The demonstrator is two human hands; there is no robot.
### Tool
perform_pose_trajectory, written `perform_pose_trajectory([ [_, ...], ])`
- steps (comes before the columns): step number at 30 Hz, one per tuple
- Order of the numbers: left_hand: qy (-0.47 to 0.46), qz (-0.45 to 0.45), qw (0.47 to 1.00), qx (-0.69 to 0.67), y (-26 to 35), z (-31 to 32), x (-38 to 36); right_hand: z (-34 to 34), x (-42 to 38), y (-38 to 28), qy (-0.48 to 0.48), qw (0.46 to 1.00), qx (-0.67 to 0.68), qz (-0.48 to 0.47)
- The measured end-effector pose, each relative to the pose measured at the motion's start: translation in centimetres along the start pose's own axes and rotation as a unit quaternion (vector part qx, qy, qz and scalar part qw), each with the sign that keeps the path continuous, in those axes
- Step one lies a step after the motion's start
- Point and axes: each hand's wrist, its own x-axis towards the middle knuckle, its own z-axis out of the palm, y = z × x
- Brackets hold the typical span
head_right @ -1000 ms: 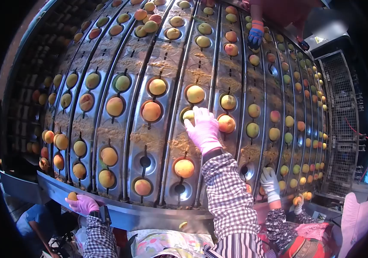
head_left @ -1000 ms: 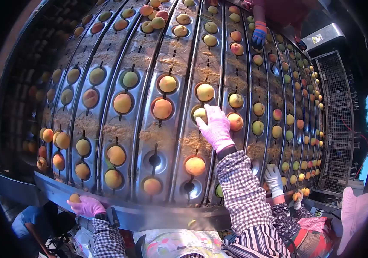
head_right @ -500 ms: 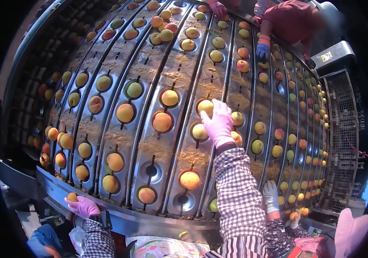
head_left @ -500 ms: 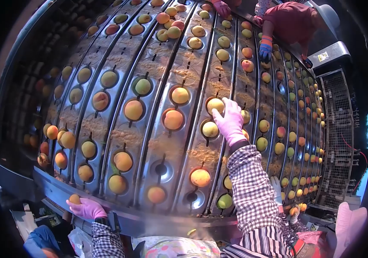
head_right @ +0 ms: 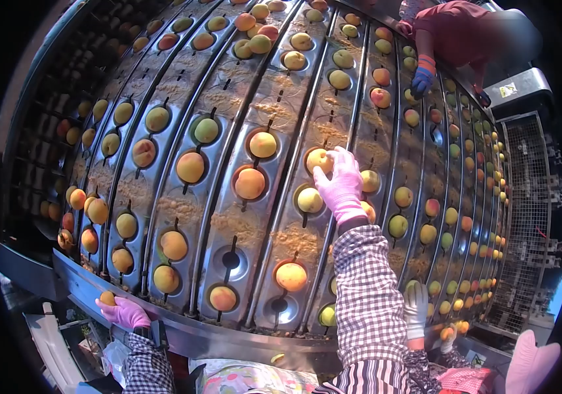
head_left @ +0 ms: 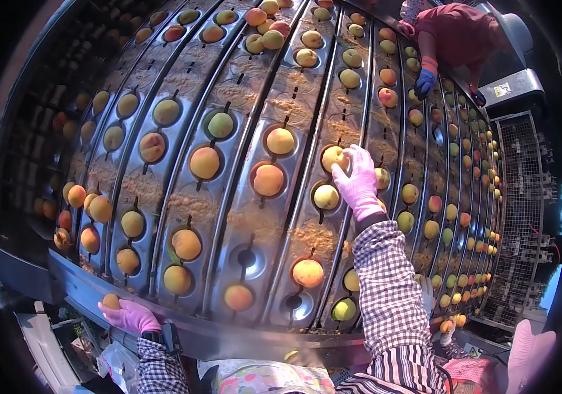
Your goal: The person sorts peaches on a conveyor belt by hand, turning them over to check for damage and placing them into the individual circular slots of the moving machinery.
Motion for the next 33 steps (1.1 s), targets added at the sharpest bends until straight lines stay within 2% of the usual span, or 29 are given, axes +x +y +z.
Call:
perform_pose_trajectory([
  [2,0.002,0.004,1.0,-0.006,-0.5,-0.1,0.1,-0.8,0.4,-1.9,-0.018,0.997,-0.032,0.071],
  [6,0.007,0.013,1.0,-0.014,-0.3,0.2,0.4,0.0,0.8,-1.9,-0.09,0.988,-0.024,0.121],
  [9,0.007,0.017,1.0,-0.018,-0.4,0.7,1.2,1.4,0.2,-0.7,-0.025,0.999,0.002,0.027],
  [10,0.006,0.021,1.0,-0.023,-0.6,0.8,1.6,1.5,0.0,-0.6,-0.031,0.998,0.02,0.045],
  [13,0.008,0.026,0.999,-0.031,-0.9,1.5,3.1,1.2,0.1,-1.9,-0.027,0.998,-0.038,0.051],
  [17,0.007,0.02,1.0,-0.018,-2.2,3.6,5.4,1.7,0.9,-2.6,-0.066,0.988,-0.099,0.097],
  [19,0.007,0.021,1.0,-0.016,-3.2,4.6,6.7,0.2,1.7,-5.4,-0.104,0.974,-0.158,0.122],
  [21,-0.006,0.012,1.0,-0.022,-3.5,5.3,7.9,0.6,2.1,-7.4,-0.044,0.985,-0.147,0.081],
  [24,-0.016,0.005,0.999,-0.039,-4.0,6.2,9.5,1.7,3.2,-11.1,-0.057,0.996,-0.044,0.062],
  [25,-0.017,0.003,0.999,-0.047,-4.0,6.5,10.1,3.4,3.5,-10.5,-0.048,0.999,0.009,0.004],
  [27,-0.027,-0.01,0.998,-0.051,-3.8,6.8,11.0,4.8,4.1,-11.7,-0.046,0.994,-0.005,-0.1],
  [28,-0.032,-0.016,0.998,-0.052,-3.8,6.7,11.4,5.1,4.1,-12.5,-0.079,0.992,-0.055,-0.087],
  [31,-0.027,-0.012,0.998,-0.054,-3.4,6.8,12.2,4.7,5.1,-13.8,-0.114,0.99,-0.062,0.05],
  [33,-0.031,-0.007,0.998,-0.056,-3.6,6.9,12.5,4.9,5.0,-13.5,-0.098,0.992,-0.063,0.043],
])
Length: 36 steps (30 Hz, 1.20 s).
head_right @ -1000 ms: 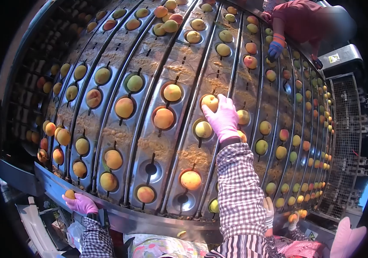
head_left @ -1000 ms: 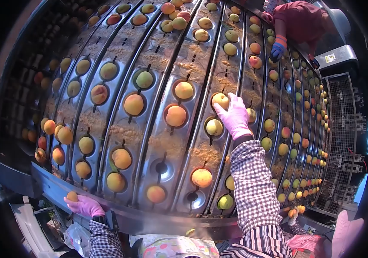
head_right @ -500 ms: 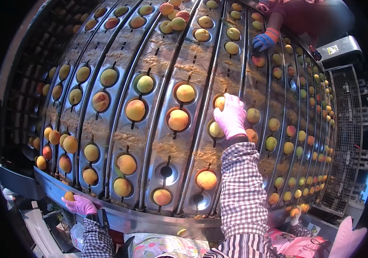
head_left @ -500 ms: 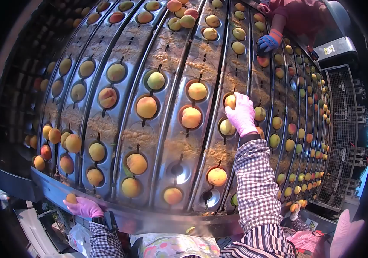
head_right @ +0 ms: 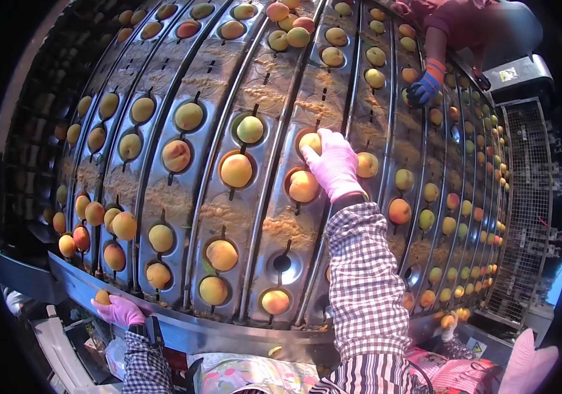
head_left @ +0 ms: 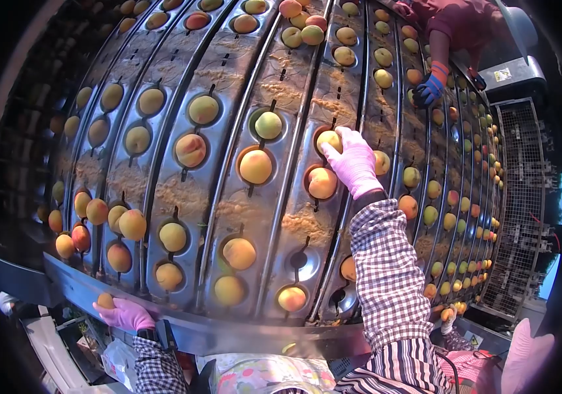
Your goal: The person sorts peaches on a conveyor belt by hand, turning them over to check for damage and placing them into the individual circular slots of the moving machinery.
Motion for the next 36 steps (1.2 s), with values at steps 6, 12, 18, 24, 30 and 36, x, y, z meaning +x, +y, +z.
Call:
perform_pose_trajectory([
  [6,0.021,0.014,0.999,0.027,1.0,-0.8,-0.1,1.0,-1.5,0.7,0.09,0.991,0.094,0.008],
  [12,0.006,0.012,0.999,0.035,1.8,-1.7,-0.1,-0.7,-7.8,-4.1,-0.054,0.997,-0.055,0.012],
  [18,0.012,0.007,1.0,0.022,1.5,-1.0,-0.1,1.8,-9.0,-1.5,0.047,0.987,0.073,-0.134],
  [24,0.033,0.021,0.998,0.044,1.7,-1.2,-0.1,1.6,-9.1,-2.2,0.022,0.99,-0.006,-0.14],
  [30,-0.005,-0.005,0.999,0.033,2.6,-2.2,-0.2,0.2,-7.4,-8.8,0.033,0.985,0.01,-0.172],
  [36,0.004,-0.007,0.999,0.046,3.1,-2.3,-0.3,3.4,-4.8,-12.8,-0.03,0.98,-0.001,-0.198],
])
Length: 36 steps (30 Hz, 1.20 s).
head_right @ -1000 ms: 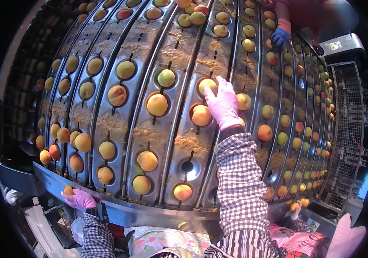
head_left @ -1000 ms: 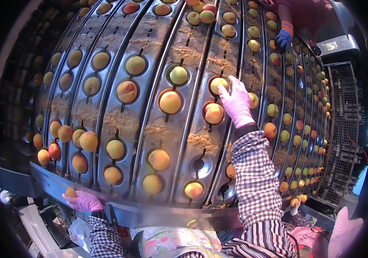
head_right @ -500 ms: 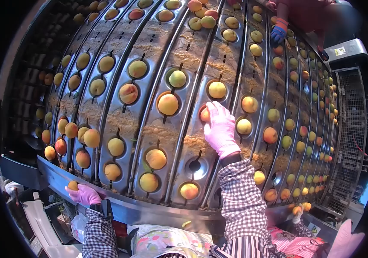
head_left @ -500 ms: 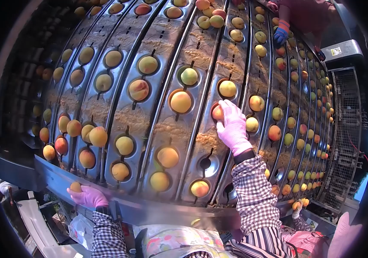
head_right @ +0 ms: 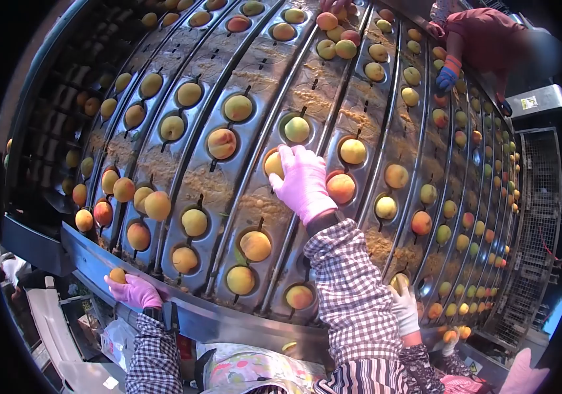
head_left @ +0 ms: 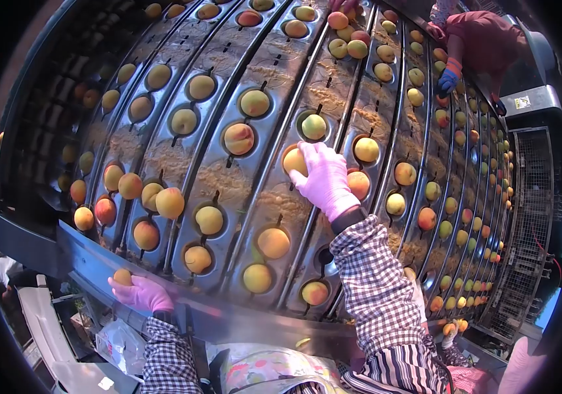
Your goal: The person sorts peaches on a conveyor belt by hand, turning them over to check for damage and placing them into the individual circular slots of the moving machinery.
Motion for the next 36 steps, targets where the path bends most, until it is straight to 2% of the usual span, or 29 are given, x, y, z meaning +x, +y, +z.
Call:
perform_pose_trajectory([
  [2,-0.005,-0.003,1.0,-0.005,0.0,-0.3,0.1,-2.3,0.6,-0.8,0.016,0.997,0.053,0.045],
  [3,-0.009,-0.005,1.0,-0.007,0.2,-0.4,0.0,-2.8,0.5,-0.9,0.048,0.997,0.042,0.04],
  [6,-0.012,-0.004,1.0,-0.009,0.1,-0.2,0.1,-2.6,-0.2,0.1,0.058,0.994,0.075,0.057],
  [9,-0.007,-0.004,1.0,-0.017,0.2,-0.3,-0.2,-2.1,-1.1,0.6,0.02,0.999,0.02,0.028],
  [12,-0.011,-0.007,1.0,-0.016,0.2,-0.2,-0.2,-0.1,-1.3,0.4,0.075,0.995,-0.007,-0.064],
  [13,-0.013,-0.008,1.0,-0.012,0.1,-0.2,-0.2,0.3,-0.9,0.2,0.093,0.994,-0.005,-0.063],
  [16,-0.012,-0.008,1.0,-0.01,0.1,0.2,0.0,0.7,-1.0,0.2,0.037,0.999,-0.013,0.013],
  [17,-0.01,-0.005,1.0,-0.01,0.0,0.1,0.0,1.1,-1.1,0.3,0.048,0.998,-0.026,0.0],
  [20,-0.005,-0.002,1.0,-0.01,-0.1,0.2,-0.1,-0.2,-0.7,-0.8,0.003,0.997,-0.08,0.018],
  [23,-0.006,0.002,1.0,-0.014,-0.1,-0.1,-0.1,-1.8,0.2,0.1,-0.018,1.0,0.003,0.026],
  [27,-0.006,-0.001,1.0,-0.02,-0.4,0.1,-0.1,-1.7,3.2,2.4,0.057,0.996,0.009,0.064],
  [32,-0.017,-0.015,0.999,-0.028,-0.3,0.7,1.0,-0.3,7.1,2.9,-0.01,0.995,-0.101,-0.017],
  [34,-0.016,-0.013,0.999,-0.033,-0.3,0.9,1.9,-1.7,8.2,1.5,-0.11,0.984,-0.142,0.016],
  [36,-0.013,-0.006,0.999,-0.033,-0.8,1.5,2.8,-2.2,8.8,1.2,-0.124,0.982,-0.141,0.034],
])
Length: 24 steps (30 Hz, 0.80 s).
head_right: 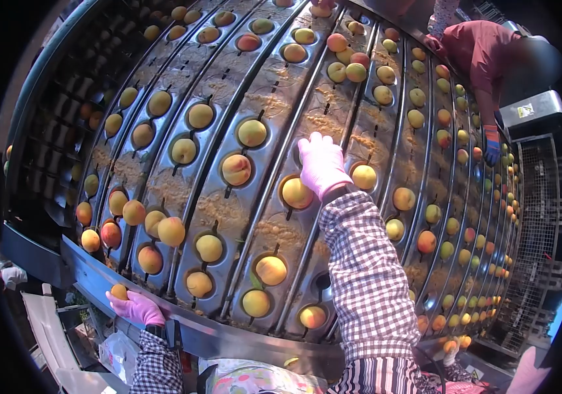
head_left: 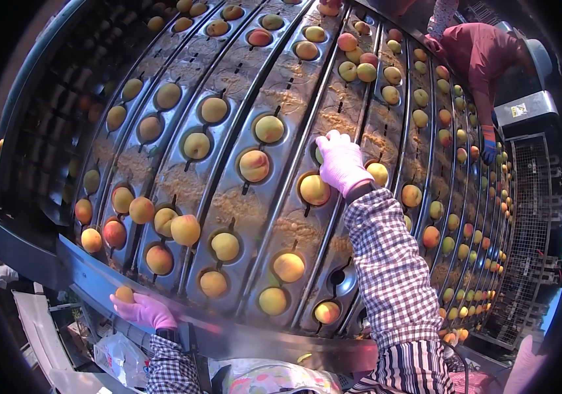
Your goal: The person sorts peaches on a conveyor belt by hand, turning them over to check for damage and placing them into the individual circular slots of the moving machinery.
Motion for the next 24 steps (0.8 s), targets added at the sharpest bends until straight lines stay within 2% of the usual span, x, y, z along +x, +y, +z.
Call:
perform_pose_trajectory([
  [1,0.0,-0.008,1.0,-0.005,-0.1,0.3,0.5,-0.1,0.2,0.0,-0.01,1.0,0.003,0.008],
  [2,0.001,-0.011,1.0,-0.006,-0.1,0.5,1.1,0.0,0.2,0.6,-0.007,0.997,0.07,0.026],
  [4,-0.003,-0.011,1.0,-0.007,-0.2,1.0,2.2,1.9,0.1,2.2,0.084,0.975,0.206,0.012],
  [5,-0.004,-0.009,1.0,-0.007,-0.6,1.4,2.7,2.8,-0.2,2.7,0.111,0.967,0.23,0.003],
  [9,0.002,0.01,1.0,0.01,-2.8,3.6,5.8,2.1,-0.9,1.4,0.057,0.98,0.171,0.078],
  [13,-0.016,-0.016,1.0,-0.006,-0.9,2.6,7.8,2.5,-0.6,0.9,0.065,0.989,0.113,0.067],
  [16,-0.019,-0.01,1.0,0.003,-1.5,3.2,9.0,1.7,-0.2,0.2,0.041,0.988,0.113,0.095],
  [17,-0.017,-0.008,1.0,0.014,-1.8,3.6,9.3,2.6,-0.3,0.6,0.075,0.983,0.139,0.095],
  [20,-0.014,-0.001,1.0,0.01,-1.3,3.4,9.8,2.4,-0.8,-0.4,0.065,0.979,0.124,0.148],
  [21,-0.014,-0.004,1.0,0.006,-1.6,3.5,9.9,2.4,-1.0,-1.1,0.114,0.981,0.09,0.128],
  [24,-0.015,-0.008,1.0,-0.003,-1.8,3.7,10.0,1.5,-1.8,-4.7,0.241,0.957,0.118,0.112],
])
